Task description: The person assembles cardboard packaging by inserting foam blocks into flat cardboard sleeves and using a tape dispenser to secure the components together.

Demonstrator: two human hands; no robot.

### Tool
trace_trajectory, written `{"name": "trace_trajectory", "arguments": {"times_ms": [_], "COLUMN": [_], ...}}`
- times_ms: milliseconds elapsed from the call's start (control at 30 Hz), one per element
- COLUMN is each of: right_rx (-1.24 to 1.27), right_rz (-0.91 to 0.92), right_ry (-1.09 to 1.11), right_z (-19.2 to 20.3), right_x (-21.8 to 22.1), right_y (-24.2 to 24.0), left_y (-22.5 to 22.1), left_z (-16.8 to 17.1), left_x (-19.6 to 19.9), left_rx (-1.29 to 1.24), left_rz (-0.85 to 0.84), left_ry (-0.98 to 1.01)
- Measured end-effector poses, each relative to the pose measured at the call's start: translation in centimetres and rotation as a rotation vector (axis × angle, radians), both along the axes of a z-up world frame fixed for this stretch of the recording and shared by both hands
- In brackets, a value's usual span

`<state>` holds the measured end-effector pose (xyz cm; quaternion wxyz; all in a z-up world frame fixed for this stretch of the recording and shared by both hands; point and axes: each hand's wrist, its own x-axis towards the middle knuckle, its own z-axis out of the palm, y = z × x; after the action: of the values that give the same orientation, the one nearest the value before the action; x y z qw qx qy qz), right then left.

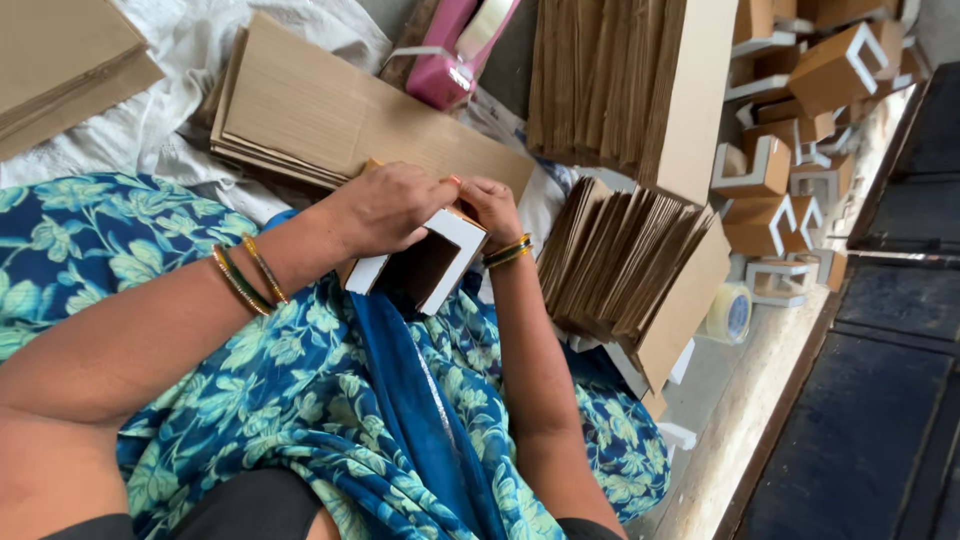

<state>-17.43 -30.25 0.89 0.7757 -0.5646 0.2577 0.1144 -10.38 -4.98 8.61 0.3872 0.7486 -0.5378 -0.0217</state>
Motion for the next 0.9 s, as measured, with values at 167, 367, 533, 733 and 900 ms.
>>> {"name": "trace_trajectory", "arguments": {"times_ms": [167,367,533,733,900], "right_rx": [-0.138,-0.282,-1.084,-0.789,-0.587], "right_rz": [0.187,0.245,0.316,0.616,0.737], "right_ry": [-0.093,-0.19,-0.263,-0.523,-0.108], "right_z": [-0.3,-1.3,5.1,11.2,5.6], "right_x": [-0.5,0.0,-0.8,-5.7,-3.0], "right_y": [-0.4,-0.2,2.6,5.1,1.3], "left_y": [0.7,1.6,1.6,1.4,1.4], "left_z": [0.4,0.1,0.3,-0.4,-0.3], "left_x": [-1.3,-2.6,-3.0,-3.4,-3.8], "left_rx": [-0.06,-0.067,0.013,-0.026,-0.047], "left_rz": [-0.02,0.058,0.067,0.13,0.09], "left_ry": [-0.072,-0.156,-0.091,-0.031,-0.077]}}
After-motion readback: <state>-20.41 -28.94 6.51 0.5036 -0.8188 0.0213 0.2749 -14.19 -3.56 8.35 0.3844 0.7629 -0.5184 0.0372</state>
